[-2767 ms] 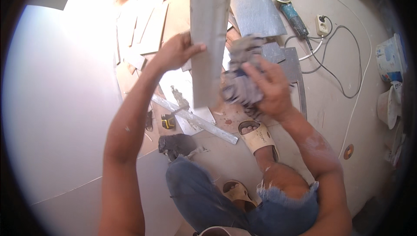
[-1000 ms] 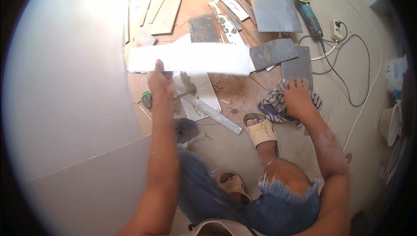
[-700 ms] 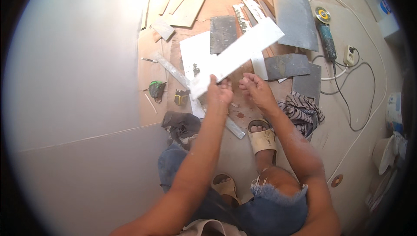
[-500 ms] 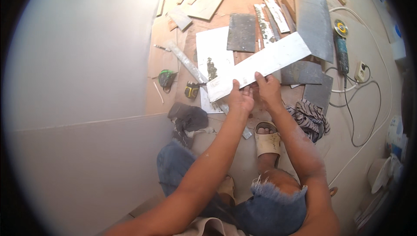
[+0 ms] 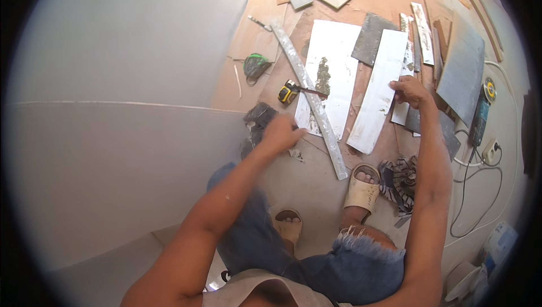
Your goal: The person sits on the floor and cleans a rectangular tile with a cloth. They then measure and mark the tile using a tape measure, pencil, and straightedge. Finally, they use an angle grinder to cut the tile along the marked line.
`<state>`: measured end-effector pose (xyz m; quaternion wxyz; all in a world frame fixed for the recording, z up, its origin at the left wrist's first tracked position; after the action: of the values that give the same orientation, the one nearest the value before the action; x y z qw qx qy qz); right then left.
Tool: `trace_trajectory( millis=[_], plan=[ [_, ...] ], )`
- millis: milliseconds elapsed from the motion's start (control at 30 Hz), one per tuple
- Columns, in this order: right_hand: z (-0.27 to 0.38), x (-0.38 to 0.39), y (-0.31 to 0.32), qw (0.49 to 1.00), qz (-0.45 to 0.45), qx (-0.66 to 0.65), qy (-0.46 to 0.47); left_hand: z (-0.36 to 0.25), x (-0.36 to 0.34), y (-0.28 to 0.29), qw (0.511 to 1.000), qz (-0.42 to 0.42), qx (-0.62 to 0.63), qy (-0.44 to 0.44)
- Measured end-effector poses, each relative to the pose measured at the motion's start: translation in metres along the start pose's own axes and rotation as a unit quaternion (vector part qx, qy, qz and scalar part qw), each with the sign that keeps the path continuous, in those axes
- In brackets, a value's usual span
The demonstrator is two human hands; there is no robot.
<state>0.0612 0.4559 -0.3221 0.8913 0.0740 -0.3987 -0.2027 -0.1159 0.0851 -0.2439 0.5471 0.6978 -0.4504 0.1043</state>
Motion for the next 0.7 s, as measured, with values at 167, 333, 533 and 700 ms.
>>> trace_trajectory(
  millis=[167,333,533,700],
  plan=[
    [-0.005,-0.012,0.001,0.999,-0.017,0.049,0.0,0.041,0.0,0.001,0.985,-0.052,-0.113,0.122],
    [-0.012,-0.019,-0.002,0.995,-0.069,0.07,0.003,0.076,-0.021,-0.035,0.988,-0.117,-0.072,0.073],
    [0.009,0.035,-0.04,0.947,-0.24,0.116,0.18,0.085,-0.037,0.007,0.979,-0.169,0.072,0.091],
    [0.065,0.128,-0.161,0.973,0.111,-0.155,0.13,0.031,-0.009,0.023,0.819,-0.043,0.568,0.064]
  ],
)
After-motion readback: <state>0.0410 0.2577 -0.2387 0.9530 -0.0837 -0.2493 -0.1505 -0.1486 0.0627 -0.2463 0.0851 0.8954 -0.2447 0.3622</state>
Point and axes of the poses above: each hand's wrist, its own x-axis away from the middle knuckle, its own y-axis out of the back of the hand, z = x × y, the point moved 4 cm from there along -x, towards the middle knuckle, and after that the axes turned 5 degrees about x, right-handed, at the moved point
